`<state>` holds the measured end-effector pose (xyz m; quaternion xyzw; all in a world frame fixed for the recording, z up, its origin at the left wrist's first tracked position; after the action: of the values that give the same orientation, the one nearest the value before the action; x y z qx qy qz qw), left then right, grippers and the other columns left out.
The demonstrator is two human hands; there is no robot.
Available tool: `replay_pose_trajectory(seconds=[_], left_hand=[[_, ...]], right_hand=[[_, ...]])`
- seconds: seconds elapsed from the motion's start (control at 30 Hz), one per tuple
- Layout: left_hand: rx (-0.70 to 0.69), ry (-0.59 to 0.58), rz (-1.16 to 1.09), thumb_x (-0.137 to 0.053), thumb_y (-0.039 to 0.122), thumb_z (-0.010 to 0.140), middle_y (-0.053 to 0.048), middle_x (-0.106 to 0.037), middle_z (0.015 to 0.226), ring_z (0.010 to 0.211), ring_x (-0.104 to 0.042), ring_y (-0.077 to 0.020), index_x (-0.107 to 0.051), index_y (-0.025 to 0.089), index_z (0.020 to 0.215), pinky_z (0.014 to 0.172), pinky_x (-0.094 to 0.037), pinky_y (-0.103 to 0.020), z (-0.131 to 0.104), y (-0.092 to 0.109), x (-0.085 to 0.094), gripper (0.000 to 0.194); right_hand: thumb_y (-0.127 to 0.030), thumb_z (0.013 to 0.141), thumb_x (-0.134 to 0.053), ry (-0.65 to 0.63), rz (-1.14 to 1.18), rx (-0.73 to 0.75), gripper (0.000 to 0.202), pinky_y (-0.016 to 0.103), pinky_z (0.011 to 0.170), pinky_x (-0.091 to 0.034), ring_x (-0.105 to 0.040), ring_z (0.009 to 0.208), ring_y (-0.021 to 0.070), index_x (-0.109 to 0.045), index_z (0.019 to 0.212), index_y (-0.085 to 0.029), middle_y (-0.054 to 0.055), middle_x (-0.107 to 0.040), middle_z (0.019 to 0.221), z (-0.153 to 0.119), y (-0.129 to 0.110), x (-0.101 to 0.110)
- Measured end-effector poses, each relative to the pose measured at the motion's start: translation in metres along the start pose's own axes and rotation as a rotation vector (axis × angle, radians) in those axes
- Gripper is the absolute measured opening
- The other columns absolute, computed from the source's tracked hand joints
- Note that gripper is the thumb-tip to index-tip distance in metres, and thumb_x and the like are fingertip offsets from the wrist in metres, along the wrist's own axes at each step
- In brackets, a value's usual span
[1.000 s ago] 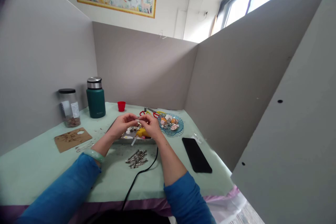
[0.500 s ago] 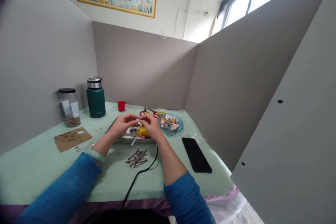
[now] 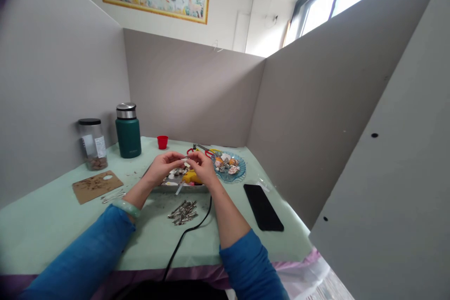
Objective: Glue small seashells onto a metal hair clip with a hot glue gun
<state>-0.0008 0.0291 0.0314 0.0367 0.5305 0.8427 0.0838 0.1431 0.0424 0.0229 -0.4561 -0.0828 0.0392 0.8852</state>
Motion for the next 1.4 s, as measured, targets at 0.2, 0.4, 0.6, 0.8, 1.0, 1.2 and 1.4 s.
replay_pose_trajectory(seconds=[0.2,0.4,0.6,0.8,1.0,1.2,1.4], left_hand=[[-0.009,0.003,-0.002,-0.08,0.04,0.055,-0.003,-0.068,0.074,0.068,-0.062,-0.0162,-0.066,0.015,0.079,0.069,-0.05,-0.03,0.0008,-0.0013,0.0007,0.037],[-0.011,-0.005,-0.006,-0.079,0.038,0.056,-0.003,-0.067,0.073,0.068,-0.062,-0.0156,-0.066,0.015,0.078,0.068,-0.049,-0.029,-0.0002,0.0001,-0.0006,0.035],[-0.009,-0.009,-0.02,-0.079,0.038,0.057,-0.002,-0.066,0.072,0.067,-0.061,-0.015,-0.065,0.015,0.076,0.069,-0.049,-0.029,0.0007,-0.0014,0.0008,0.033],[-0.003,-0.033,-0.031,-0.078,0.037,0.06,-0.003,-0.067,0.075,0.068,-0.062,-0.015,-0.065,0.014,0.08,0.068,-0.049,-0.028,0.0011,-0.0053,0.002,0.033],[0.008,-0.036,-0.042,-0.077,0.036,0.06,-0.002,-0.066,0.073,0.066,-0.061,-0.0145,-0.065,0.014,0.08,0.067,-0.049,-0.028,0.0017,-0.0074,0.0023,0.032],[-0.004,-0.038,-0.028,-0.076,0.035,0.062,-0.001,-0.065,0.073,0.066,-0.061,-0.0134,-0.065,0.015,0.08,0.067,-0.048,-0.027,0.0024,-0.0086,0.003,0.029],[-0.014,-0.04,-0.005,-0.076,0.037,0.062,-0.003,-0.066,0.076,0.069,-0.062,-0.0149,-0.064,0.014,0.081,0.069,-0.05,-0.029,0.0022,-0.0065,0.0014,0.032]], right_hand=[[-0.039,0.071,-0.065,0.0,0.012,-0.007,0.024,0.023,0.052,-0.044,-0.052,0.058,0.0114,-0.06,0.086,-0.02,0.0,-0.06,0.073,0.0001,0.0016,0.0004],[-0.037,0.072,-0.064,-0.015,0.037,0.01,0.022,0.023,0.053,-0.044,-0.052,0.057,0.011,-0.06,0.086,-0.02,-0.001,-0.059,0.072,-0.0001,0.0004,-0.0001],[-0.038,0.072,-0.064,-0.018,0.018,0.014,0.023,0.024,0.053,-0.045,-0.053,0.058,0.0119,-0.061,0.086,-0.02,0.0,-0.06,0.073,-0.0011,-0.0027,-0.0005],[-0.035,0.073,-0.064,-0.032,0.021,0.056,0.021,0.023,0.055,-0.044,-0.052,0.057,0.011,-0.062,0.087,-0.019,-0.001,-0.058,0.071,-0.0008,-0.004,-0.0012],[-0.035,0.074,-0.064,-0.032,0.009,0.078,0.02,0.023,0.054,-0.044,-0.052,0.057,0.0108,-0.063,0.086,-0.019,-0.001,-0.058,0.071,-0.0004,-0.0038,-0.0016],[-0.038,0.075,-0.063,-0.039,-0.052,0.103,0.022,0.024,0.057,-0.045,-0.053,0.06,0.0121,-0.063,0.088,-0.02,0.0,-0.06,0.073,-0.0005,-0.004,-0.0012],[-0.038,0.077,-0.061,-0.043,-0.085,0.109,0.022,0.024,0.058,-0.045,-0.054,0.06,0.0117,-0.063,0.088,-0.019,0.001,-0.061,0.077,-0.0006,-0.0023,-0.0008]])
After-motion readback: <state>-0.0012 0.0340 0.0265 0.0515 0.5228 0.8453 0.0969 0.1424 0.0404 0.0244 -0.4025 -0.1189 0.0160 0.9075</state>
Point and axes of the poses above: each hand's wrist, its own z-axis towards the middle knuckle, its own x-axis out of the back of the hand, y = z × x, the point moved 5 cm from there along z, towards the middle knuckle
